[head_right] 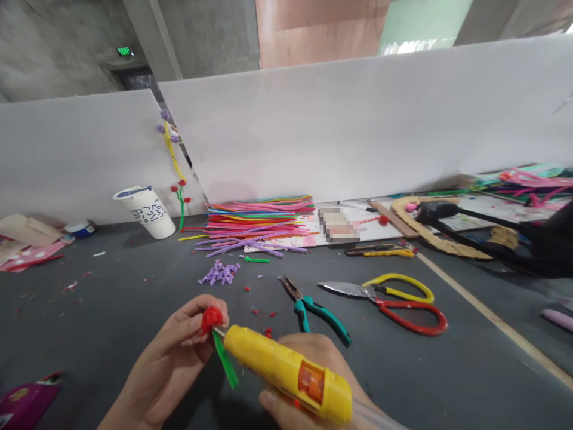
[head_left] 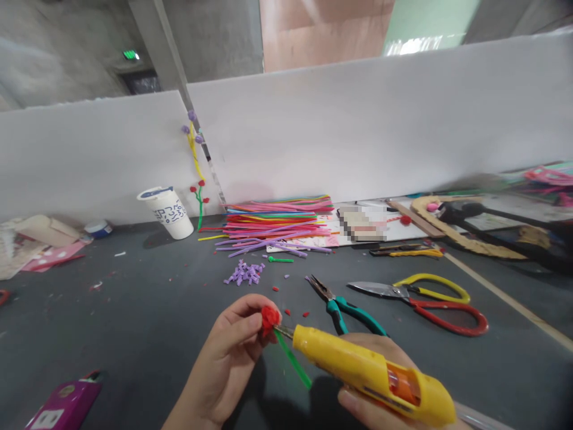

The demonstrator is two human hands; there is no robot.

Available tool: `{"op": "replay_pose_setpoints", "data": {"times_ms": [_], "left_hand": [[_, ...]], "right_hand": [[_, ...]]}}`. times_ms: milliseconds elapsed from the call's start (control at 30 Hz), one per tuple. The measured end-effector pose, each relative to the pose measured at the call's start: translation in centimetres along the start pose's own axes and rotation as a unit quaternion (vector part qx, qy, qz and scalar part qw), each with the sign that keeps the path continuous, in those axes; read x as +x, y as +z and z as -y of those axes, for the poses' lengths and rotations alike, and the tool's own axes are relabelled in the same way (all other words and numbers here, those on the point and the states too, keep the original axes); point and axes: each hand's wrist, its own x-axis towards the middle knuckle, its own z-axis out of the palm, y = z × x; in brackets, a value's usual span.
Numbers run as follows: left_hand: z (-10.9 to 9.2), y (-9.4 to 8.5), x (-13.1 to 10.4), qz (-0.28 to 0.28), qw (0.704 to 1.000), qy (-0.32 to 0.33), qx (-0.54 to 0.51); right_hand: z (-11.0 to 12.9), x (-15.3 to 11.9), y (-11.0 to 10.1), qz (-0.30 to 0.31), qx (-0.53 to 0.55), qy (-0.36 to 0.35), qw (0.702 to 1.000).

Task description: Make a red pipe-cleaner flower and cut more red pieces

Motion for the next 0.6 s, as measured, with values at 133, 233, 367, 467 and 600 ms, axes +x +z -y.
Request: {"op": "replay_pose_setpoints", "data": {"times_ms": [133, 233, 367, 467, 600], "left_hand": [[0.1, -0.2, 0.1, -0.001, 1.000, 0.018, 0.017], [0.1, -0.4, 0.1, 0.000, 0.999, 0.024, 0.022], [0.1, -0.4, 0.0, -0.016, 1.000, -0.002, -0.003], [0.0, -0.3, 0.0, -0.024, 1.000, -0.012, -0.013], [0.0, -0.1, 0.0, -0.013, 1.000, -0.005, -0.013]], "right_hand": [[-0.3, 0.0, 0.7, -0.022, 0.023, 0.029, 0.999], [-0.8, 0.0, 1.3, -0.043, 0.076, 0.026, 0.996], [-1.5, -0.7, 1.9, -0.058, 0.186, 0.139, 0.971], [-1.8, -1.3, 2.1, -0.018, 0.296, 0.237, 0.925], [-1.9, -1.7, 2.2, 0.009, 0.358, 0.251, 0.899]]}}
